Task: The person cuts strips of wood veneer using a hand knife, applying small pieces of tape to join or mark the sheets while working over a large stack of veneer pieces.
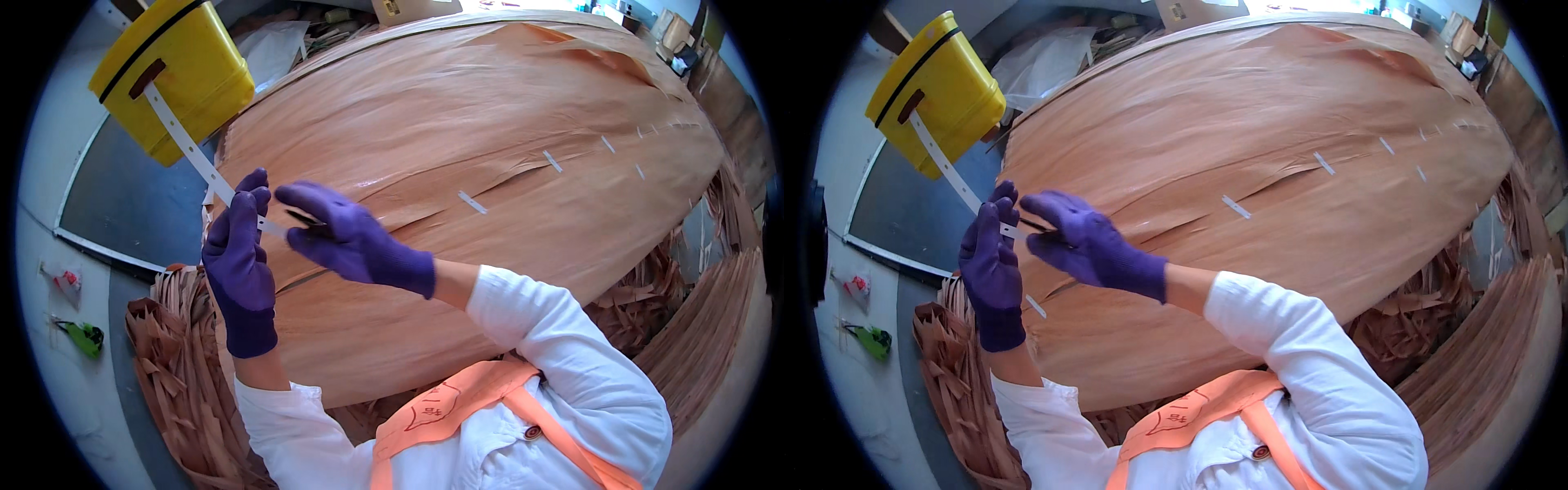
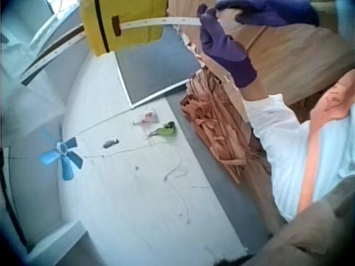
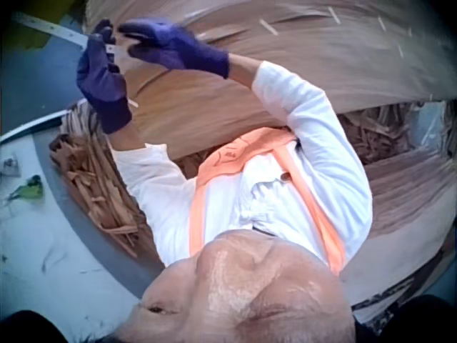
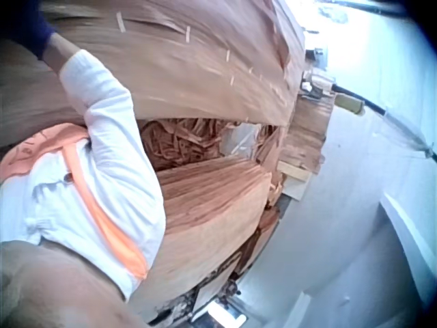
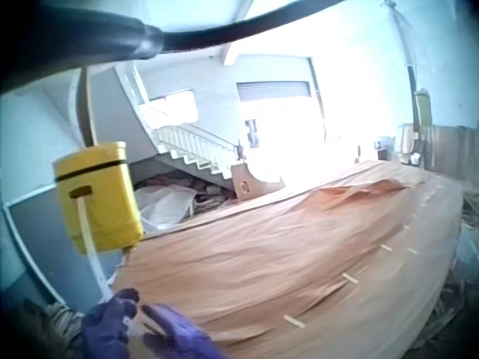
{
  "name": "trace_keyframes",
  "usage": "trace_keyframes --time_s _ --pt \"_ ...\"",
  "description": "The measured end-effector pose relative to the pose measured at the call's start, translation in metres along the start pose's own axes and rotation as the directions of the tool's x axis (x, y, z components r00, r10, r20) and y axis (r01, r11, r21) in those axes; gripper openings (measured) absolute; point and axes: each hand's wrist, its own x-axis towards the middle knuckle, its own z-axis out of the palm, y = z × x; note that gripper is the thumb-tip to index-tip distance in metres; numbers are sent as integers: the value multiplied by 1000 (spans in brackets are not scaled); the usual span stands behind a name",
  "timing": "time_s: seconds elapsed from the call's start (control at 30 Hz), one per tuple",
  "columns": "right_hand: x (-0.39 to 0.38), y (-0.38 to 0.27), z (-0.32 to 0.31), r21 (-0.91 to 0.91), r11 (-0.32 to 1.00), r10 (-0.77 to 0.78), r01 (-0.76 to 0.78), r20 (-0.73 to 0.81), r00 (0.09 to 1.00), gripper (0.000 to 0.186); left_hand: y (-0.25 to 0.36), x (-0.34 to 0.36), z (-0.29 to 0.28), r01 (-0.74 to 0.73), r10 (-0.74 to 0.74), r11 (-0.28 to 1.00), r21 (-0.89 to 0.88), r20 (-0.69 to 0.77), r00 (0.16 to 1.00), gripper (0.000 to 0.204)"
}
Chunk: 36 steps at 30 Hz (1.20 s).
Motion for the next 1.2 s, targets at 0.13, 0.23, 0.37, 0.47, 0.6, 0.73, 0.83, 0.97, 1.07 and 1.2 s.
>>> trace_keyframes --time_s 0.13,0.23,0.37,0.47,0.6,0.73,0.83,0.97,1.07,1.2 --pt "-15 3 7 659 660 338 -359 166 926 9 -1 -3 9 -3 7 999 -48 87 996 26" --pt "-28 -8 -23 550 560 533 -620 333 778 7 -21 -3 13 52 -50 997 55 -31 998 22" --pt "-34 -11 -57 433 540 599 -722 405 691 16 -21 8 6 -211 111 869 447 240 964 11" --pt "-22 -22 -95 246 537 686 -807 430 587 16 -9 10 22 -383 167 701 601 384 908 9" --pt "-53 -3 -138 263 461 736 -848 420 531 14 -30 34 -24 -305 266 858 414 151 952 20" --pt "-118 6 -213 479 151 915 -865 263 305 23 -84 1 10 358 -272 811 -463 242 931 39" --pt "-151 -1 -258 546 140 961 -826 126 247 25 -145 -33 49 579 -509 672 -462 279 814 40" --pt "-167 2 -301 531 104 991 -841 13 131 24 -194 -55 187 -31 -96 954 300 398 912 40" --pt "-169 7 -321 543 113 992 -832 -21 121 25 -224 -49 262 -575 227 660 484 601 766 48" --pt "-166 17 -336 562 105 993 -821 -8 122 25 -259 -43 302 -769 263 383 511 738 621 40"
